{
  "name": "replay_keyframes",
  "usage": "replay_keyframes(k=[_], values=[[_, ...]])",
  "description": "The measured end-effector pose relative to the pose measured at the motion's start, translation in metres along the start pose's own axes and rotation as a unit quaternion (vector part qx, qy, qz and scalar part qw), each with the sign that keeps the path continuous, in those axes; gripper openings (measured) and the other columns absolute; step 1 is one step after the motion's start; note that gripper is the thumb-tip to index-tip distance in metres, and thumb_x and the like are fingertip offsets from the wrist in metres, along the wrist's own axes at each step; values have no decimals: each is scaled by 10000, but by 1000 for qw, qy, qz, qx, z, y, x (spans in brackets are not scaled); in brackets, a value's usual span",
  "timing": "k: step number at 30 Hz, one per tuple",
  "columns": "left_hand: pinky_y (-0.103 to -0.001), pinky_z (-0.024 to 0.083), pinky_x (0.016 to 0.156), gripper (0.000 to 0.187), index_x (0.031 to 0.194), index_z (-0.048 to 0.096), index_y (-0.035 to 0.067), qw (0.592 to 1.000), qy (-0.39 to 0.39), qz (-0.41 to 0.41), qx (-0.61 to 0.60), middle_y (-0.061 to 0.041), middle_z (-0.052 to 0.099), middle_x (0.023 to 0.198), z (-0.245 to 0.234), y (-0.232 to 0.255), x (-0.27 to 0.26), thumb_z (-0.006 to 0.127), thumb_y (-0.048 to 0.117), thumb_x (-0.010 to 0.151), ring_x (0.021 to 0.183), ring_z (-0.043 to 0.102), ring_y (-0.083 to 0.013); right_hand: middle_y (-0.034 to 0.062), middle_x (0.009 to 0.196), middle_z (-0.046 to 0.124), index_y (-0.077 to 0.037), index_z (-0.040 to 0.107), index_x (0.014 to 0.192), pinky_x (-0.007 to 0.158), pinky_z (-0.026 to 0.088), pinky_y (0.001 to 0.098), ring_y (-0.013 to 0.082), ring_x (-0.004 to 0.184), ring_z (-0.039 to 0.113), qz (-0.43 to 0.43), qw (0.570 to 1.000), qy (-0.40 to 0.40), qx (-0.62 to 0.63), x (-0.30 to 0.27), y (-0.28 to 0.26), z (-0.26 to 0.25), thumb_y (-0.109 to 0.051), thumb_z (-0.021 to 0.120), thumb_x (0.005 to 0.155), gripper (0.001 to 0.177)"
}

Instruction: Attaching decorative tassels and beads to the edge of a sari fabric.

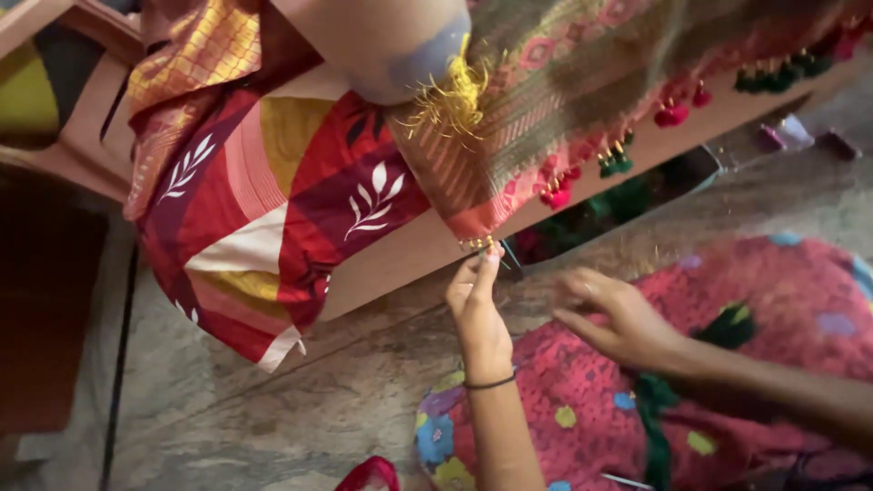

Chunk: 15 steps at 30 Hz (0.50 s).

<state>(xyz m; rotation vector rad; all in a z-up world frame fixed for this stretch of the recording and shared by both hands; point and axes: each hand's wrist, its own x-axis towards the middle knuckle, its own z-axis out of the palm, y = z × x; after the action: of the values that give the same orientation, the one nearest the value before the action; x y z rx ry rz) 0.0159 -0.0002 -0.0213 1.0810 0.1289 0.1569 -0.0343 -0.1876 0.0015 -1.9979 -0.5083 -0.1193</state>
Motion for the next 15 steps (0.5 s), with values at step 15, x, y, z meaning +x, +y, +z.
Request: replay_keyframes(k=[15], values=[[-295,532,771,132,993,689,4,998,33,28,41,-93,739,980,6,0,-6,644,127,985,772,665,-144,153,1113,668,-170,645,1316,751,541,481,327,946,678,28,891,-370,-264,-478,390,-110,-388,785,812,567]])
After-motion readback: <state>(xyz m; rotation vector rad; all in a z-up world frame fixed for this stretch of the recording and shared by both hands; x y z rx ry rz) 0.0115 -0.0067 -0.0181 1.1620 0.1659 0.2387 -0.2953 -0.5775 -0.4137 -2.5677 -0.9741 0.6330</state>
